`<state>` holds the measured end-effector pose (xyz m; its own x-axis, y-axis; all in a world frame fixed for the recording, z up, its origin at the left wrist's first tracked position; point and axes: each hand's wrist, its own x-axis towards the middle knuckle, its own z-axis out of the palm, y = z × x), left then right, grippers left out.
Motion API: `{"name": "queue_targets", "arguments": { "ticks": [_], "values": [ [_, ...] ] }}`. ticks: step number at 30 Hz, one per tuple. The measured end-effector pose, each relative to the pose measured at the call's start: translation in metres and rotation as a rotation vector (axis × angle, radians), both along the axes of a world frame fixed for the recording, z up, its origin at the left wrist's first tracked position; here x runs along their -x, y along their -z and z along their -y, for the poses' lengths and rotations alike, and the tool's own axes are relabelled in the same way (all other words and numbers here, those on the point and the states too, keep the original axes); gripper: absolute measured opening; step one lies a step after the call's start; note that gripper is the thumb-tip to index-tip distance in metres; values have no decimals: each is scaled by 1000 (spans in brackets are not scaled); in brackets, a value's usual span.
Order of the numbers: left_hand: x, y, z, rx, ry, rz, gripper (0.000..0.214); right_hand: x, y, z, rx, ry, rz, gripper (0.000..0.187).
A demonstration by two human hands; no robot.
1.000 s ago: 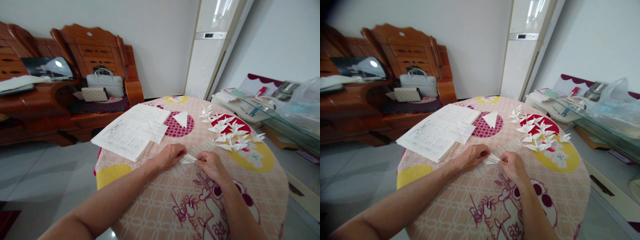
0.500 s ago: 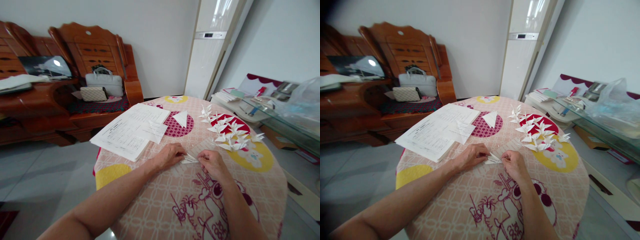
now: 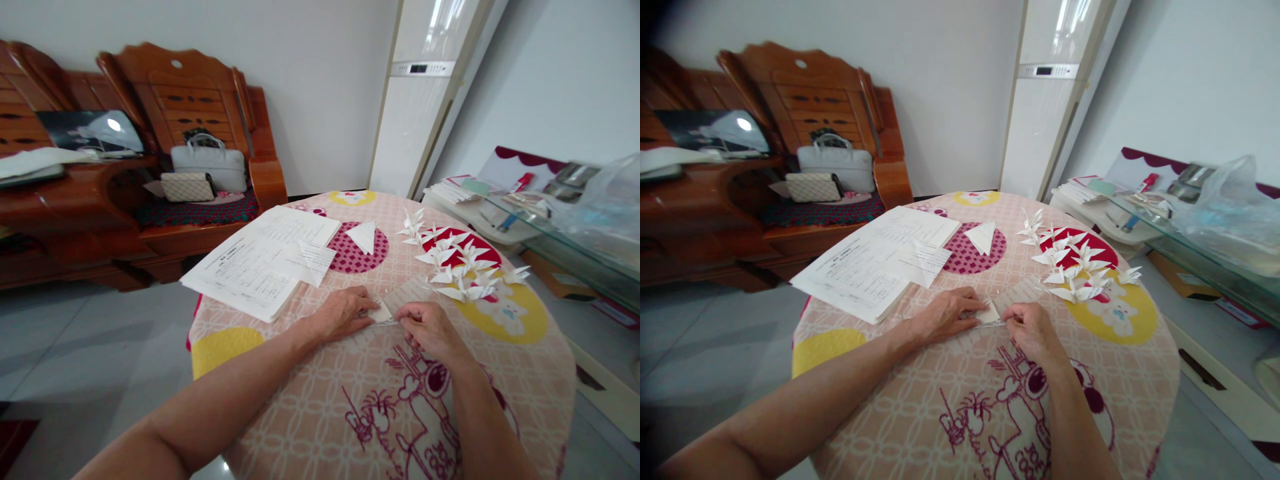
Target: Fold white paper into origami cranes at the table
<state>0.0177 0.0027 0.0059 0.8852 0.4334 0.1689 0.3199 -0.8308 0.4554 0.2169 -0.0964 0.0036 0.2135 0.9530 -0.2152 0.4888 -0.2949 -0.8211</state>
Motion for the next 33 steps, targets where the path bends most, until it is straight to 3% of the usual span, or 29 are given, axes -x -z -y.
{"name": "queue_targets", "arguments": {
  "ticks": [18,28,33],
  "values": [
    [2,2,-2,-25,37,-27,36,-1,1,-1,66,53,17,19],
    [3,2,-1,-74,64,-32,38,3,-14,3,157,48,3,12],
    [1,2,0,-64,47,-29,37,1,-5,0,96,35,56,9]
  ]
}}
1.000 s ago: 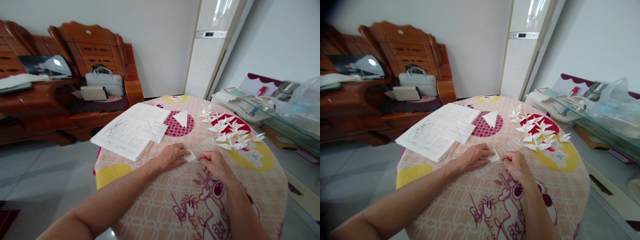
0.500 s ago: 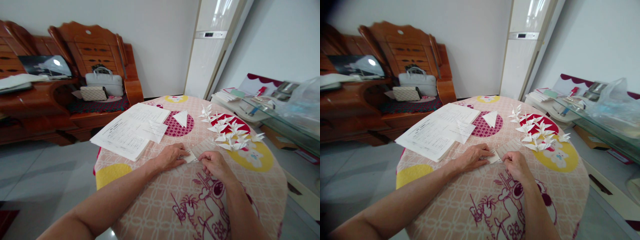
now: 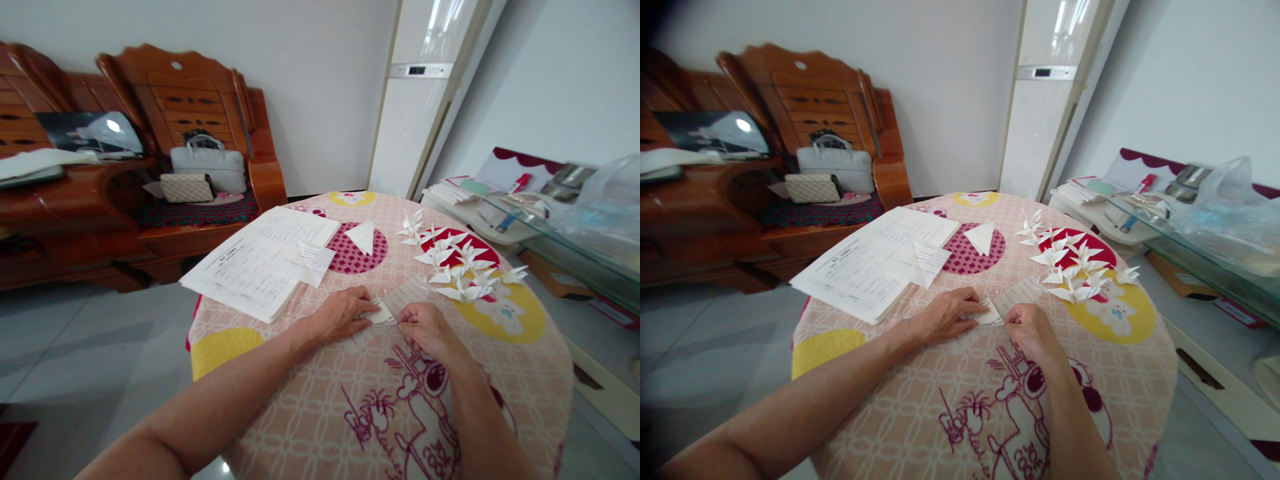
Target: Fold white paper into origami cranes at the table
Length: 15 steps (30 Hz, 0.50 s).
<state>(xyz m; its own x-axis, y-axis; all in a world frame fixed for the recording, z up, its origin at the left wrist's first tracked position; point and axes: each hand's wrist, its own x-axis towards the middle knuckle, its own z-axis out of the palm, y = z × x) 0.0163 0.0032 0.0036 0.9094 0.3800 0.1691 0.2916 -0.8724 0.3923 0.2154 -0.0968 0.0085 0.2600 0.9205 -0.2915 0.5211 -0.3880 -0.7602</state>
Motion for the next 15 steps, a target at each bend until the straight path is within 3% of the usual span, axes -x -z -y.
{"name": "queue_targets", "arguments": {
  "ticks": [6,15],
  "values": [
    [0,-2,1,-10,5,-3,37,-5,13,-3,-103,-45,131,7],
    [0,0,2,-70,56,-13,36,-3,8,-3,-119,-52,127,8]
  ]
}}
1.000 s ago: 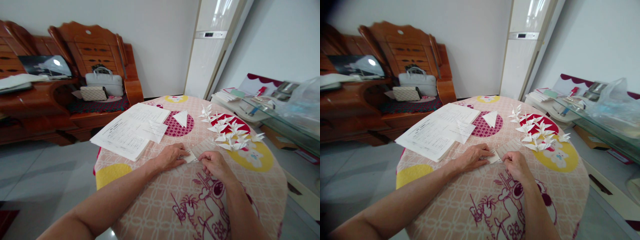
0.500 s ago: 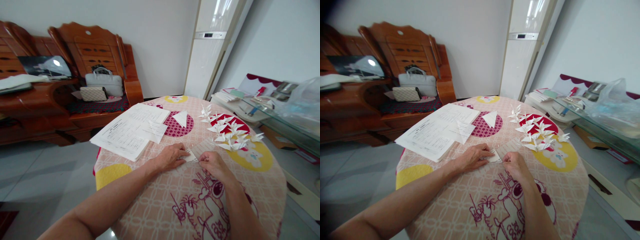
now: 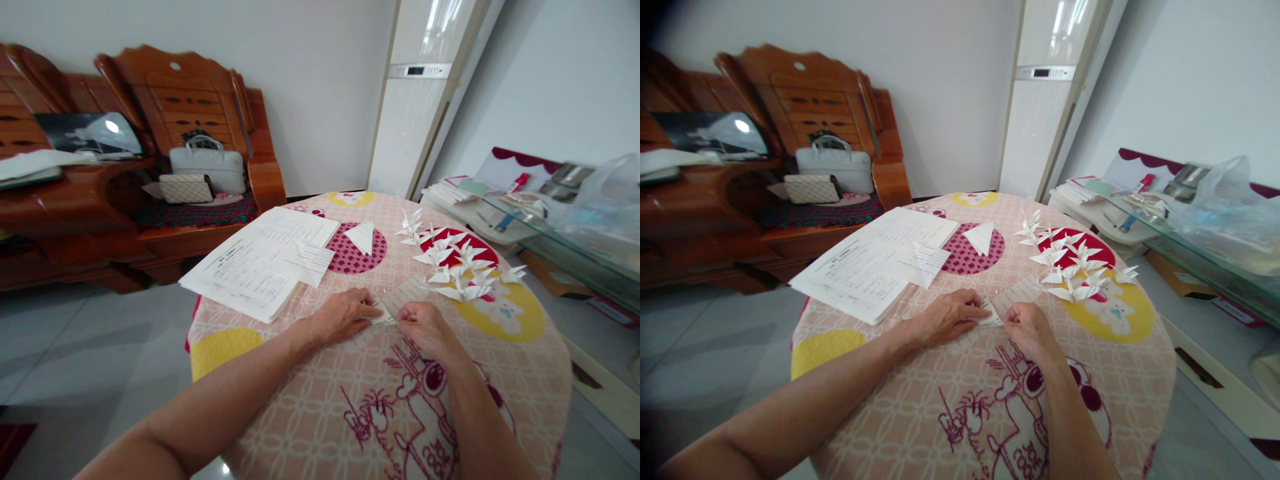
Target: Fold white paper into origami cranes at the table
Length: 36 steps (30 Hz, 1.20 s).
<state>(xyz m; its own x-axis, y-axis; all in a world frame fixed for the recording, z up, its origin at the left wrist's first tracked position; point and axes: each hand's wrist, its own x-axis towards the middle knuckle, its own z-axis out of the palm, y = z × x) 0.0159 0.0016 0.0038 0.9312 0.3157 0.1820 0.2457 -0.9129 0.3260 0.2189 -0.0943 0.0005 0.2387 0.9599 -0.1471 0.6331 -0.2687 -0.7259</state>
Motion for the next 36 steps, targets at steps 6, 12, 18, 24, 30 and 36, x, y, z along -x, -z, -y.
{"name": "queue_targets", "arguments": {
  "ticks": [6,12,18,24,30,36],
  "values": [
    [0,-2,1,24,15,12,36,0,1,0,-2,26,-105,5],
    [0,-5,1,112,28,25,34,3,3,-2,-28,35,-282,6],
    [0,-7,1,133,59,28,42,4,2,-2,9,53,-237,9],
    [1,-3,-1,134,60,50,43,5,-2,-1,38,17,-166,28],
    [1,-2,-1,106,118,65,42,8,-2,-2,16,15,-155,24],
    [0,-1,0,38,157,43,43,10,1,-3,-15,15,-55,18]
  ]
}}
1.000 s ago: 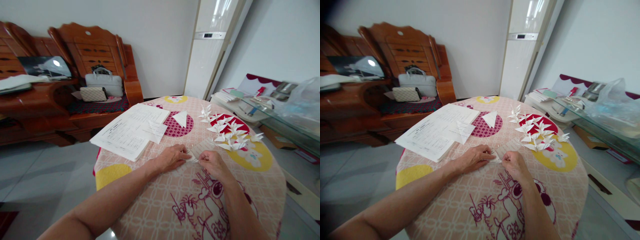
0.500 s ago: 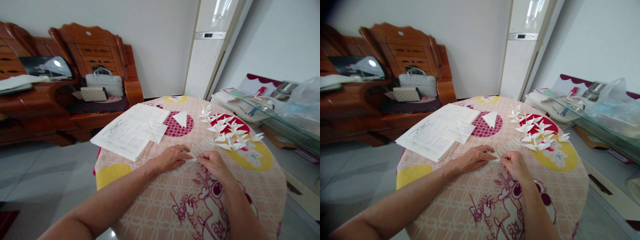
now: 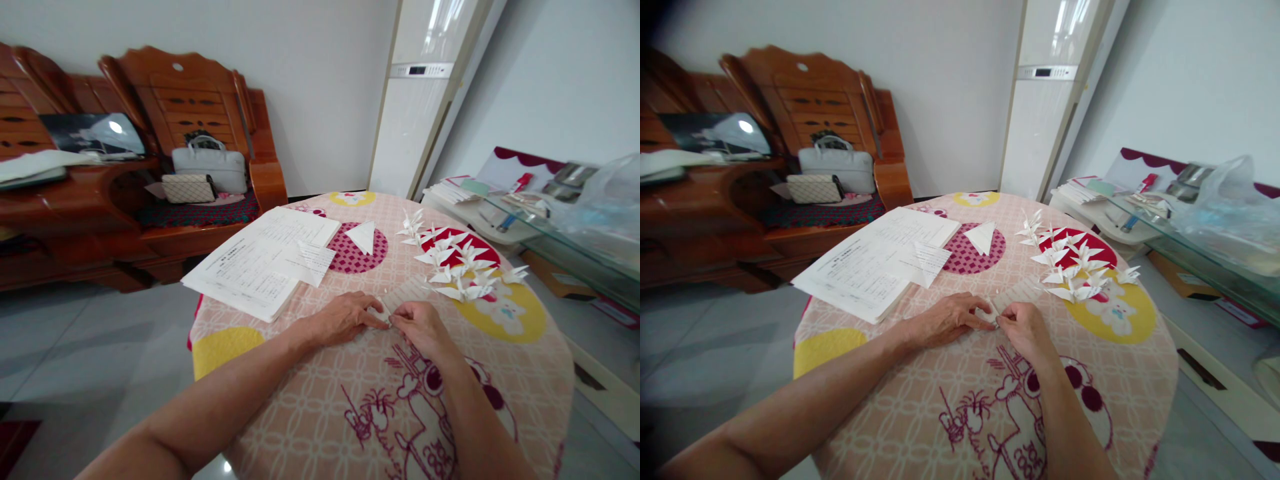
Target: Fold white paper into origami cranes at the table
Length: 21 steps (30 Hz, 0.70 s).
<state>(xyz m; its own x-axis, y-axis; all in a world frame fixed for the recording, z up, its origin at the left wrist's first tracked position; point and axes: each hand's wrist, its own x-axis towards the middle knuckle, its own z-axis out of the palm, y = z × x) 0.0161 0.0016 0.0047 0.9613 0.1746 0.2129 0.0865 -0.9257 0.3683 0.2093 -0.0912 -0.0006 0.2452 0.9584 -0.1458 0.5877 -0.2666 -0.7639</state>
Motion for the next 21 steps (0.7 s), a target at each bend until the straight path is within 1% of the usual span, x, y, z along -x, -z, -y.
{"name": "queue_targets", "arguments": {
  "ticks": [3,6,8,10,13,17,21],
  "values": [
    [0,-2,0,10,-3,-11,42,-1,3,-1,-17,14,40,20],
    [1,-5,-1,68,-20,-11,36,-2,3,-1,-16,8,54,20],
    [1,-6,-1,118,-57,-3,30,-2,3,-1,-14,-2,46,21],
    [1,-6,-2,154,-113,13,26,0,2,-1,-25,17,22,21],
    [-1,-6,-2,166,-170,21,24,4,1,-1,-58,83,-69,22],
    [-3,-9,1,190,-267,12,27,11,1,-2,-95,173,-256,30],
    [-7,-12,7,229,-377,18,28,17,-2,-3,-147,185,-353,32]
  ]
}}
